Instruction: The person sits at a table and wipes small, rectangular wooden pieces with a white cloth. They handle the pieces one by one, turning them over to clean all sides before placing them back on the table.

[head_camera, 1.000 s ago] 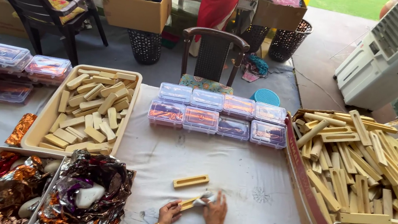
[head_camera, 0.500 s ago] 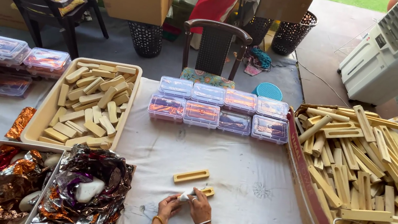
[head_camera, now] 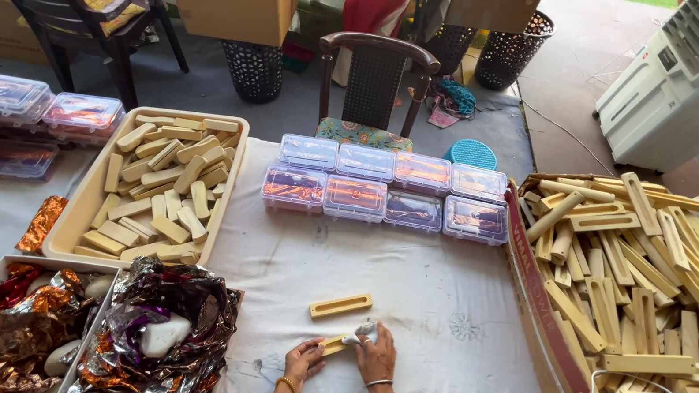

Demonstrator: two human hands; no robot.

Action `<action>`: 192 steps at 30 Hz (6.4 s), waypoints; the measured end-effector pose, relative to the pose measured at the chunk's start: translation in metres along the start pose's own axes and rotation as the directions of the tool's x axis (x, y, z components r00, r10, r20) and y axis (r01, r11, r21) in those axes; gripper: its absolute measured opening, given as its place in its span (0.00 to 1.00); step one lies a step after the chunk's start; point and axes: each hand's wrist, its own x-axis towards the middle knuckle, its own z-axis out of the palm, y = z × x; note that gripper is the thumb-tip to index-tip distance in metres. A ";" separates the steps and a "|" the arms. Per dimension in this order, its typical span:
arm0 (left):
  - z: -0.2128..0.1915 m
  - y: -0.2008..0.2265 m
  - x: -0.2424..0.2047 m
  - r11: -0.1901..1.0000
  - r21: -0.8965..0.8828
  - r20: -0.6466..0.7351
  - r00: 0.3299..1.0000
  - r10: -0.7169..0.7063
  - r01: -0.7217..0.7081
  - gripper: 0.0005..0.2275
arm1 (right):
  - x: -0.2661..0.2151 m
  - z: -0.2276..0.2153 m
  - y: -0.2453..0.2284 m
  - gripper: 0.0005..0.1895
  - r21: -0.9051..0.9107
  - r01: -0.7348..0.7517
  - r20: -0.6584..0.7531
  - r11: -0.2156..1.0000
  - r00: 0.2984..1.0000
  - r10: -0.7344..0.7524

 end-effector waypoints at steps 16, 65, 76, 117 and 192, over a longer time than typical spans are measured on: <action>0.003 -0.010 0.006 0.997 -0.033 -0.084 0.995 0.061 -0.064 0.14 | 0.010 -0.011 0.007 0.16 -0.031 0.002 0.133 1.000 0.991 0.002; -0.004 -0.022 0.009 0.986 -0.056 0.014 0.987 0.159 -0.158 0.13 | -0.027 0.037 -0.006 0.14 0.086 0.254 -0.052 0.963 0.967 -0.250; -0.008 -0.029 0.004 0.915 -0.013 0.230 0.889 0.395 -0.403 0.20 | -0.021 0.019 -0.004 0.14 0.133 0.014 -0.046 0.991 0.999 -0.008; 0.000 -0.003 -0.012 0.989 -0.021 0.035 0.989 0.146 -0.146 0.20 | -0.019 0.042 0.012 0.12 0.149 0.115 -0.096 0.982 0.990 -0.102; 0.065 0.065 -0.102 0.196 0.674 0.234 0.457 0.858 -0.712 0.09 | -0.024 0.074 0.035 0.17 0.535 0.033 -0.166 0.844 0.984 0.067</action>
